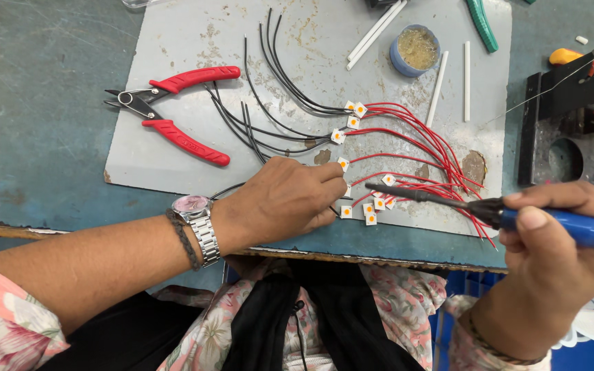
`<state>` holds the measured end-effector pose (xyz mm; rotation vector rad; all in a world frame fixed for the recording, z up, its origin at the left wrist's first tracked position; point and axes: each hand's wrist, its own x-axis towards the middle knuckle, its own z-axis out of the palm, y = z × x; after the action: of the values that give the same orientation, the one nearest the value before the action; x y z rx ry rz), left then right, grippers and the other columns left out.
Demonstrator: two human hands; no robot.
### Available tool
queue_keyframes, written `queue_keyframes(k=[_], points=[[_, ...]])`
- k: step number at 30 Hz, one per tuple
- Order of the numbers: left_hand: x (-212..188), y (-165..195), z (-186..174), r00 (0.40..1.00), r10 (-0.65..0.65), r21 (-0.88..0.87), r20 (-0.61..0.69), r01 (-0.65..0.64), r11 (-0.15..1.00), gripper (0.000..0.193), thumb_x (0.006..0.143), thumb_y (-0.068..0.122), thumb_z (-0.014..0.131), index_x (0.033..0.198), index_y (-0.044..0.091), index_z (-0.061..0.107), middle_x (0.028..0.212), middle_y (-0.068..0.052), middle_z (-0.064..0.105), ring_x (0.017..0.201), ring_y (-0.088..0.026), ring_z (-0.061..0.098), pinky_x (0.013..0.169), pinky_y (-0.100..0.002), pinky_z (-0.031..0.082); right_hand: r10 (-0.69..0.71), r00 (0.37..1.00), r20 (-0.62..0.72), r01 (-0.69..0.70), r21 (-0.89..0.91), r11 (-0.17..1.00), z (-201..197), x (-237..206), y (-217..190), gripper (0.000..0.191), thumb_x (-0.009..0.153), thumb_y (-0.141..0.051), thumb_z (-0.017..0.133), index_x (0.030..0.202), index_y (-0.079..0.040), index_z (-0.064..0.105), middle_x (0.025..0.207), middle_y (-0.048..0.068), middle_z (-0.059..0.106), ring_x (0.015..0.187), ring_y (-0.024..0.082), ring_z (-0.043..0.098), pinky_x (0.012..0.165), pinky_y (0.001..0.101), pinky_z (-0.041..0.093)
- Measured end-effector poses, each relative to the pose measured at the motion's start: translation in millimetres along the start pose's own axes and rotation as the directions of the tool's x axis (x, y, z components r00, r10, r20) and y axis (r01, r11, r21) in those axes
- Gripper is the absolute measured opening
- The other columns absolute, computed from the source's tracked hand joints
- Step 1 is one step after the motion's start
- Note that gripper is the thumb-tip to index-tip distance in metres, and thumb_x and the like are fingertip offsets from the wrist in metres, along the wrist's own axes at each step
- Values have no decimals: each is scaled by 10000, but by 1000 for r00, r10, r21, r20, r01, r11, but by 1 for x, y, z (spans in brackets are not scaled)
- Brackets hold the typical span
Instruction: The person solders black and red wires to small square LED modules on a workbench. They use a soldering iron and solder wire to attach each wire to the LED pads, then set the completed units aside. The person also strips the ends of a bundle of wires with pliers.
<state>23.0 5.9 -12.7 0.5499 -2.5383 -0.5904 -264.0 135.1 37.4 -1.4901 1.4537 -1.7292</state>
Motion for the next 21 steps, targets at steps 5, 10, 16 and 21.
queue_keyframes(k=[5, 10, 16, 21], points=[[-4, -3, 3, 1000, 16, -31, -18, -17, 999, 252, 813, 187, 754, 913, 21, 594, 961, -104, 610, 752, -326, 664, 607, -457, 509, -72, 997, 25, 66, 178, 982, 11, -10, 25, 338, 1091, -256, 732, 1213, 21, 583, 947, 160, 694, 731, 203, 716, 586, 277, 597], [-4, -8, 5, 957, -94, -223, -275, 31, 974, 246, 886, 117, 717, 1086, 6, 628, 1064, -132, 616, 857, -323, 684, 722, -402, 567, 9, 948, 319, 2, -31, 1000, 56, -35, 41, 282, 1055, -17, 685, 1284, -66, 527, 1216, 247, 713, 1039, 250, 766, 917, 373, 650], [-6, -13, 3, 931, -249, -366, -267, 141, 920, 133, 987, 93, 704, 1085, 3, 694, 1053, -102, 679, 883, -282, 714, 755, -374, 563, -122, 876, 467, 259, -243, 935, 88, -36, 42, 459, 901, 90, 739, 1226, -94, 473, 1356, 186, 663, 1101, 243, 771, 916, 322, 626], [-7, -5, -5, 915, -133, -327, -381, 1, 945, 121, 936, 28, 683, 1052, -4, 664, 1150, -168, 651, 953, -289, 705, 793, -367, 569, -95, 894, 438, 240, -289, 927, 96, -24, 38, 478, 873, 82, 755, 1227, -82, 479, 1347, 197, 670, 1065, 237, 774, 826, 287, 627]])
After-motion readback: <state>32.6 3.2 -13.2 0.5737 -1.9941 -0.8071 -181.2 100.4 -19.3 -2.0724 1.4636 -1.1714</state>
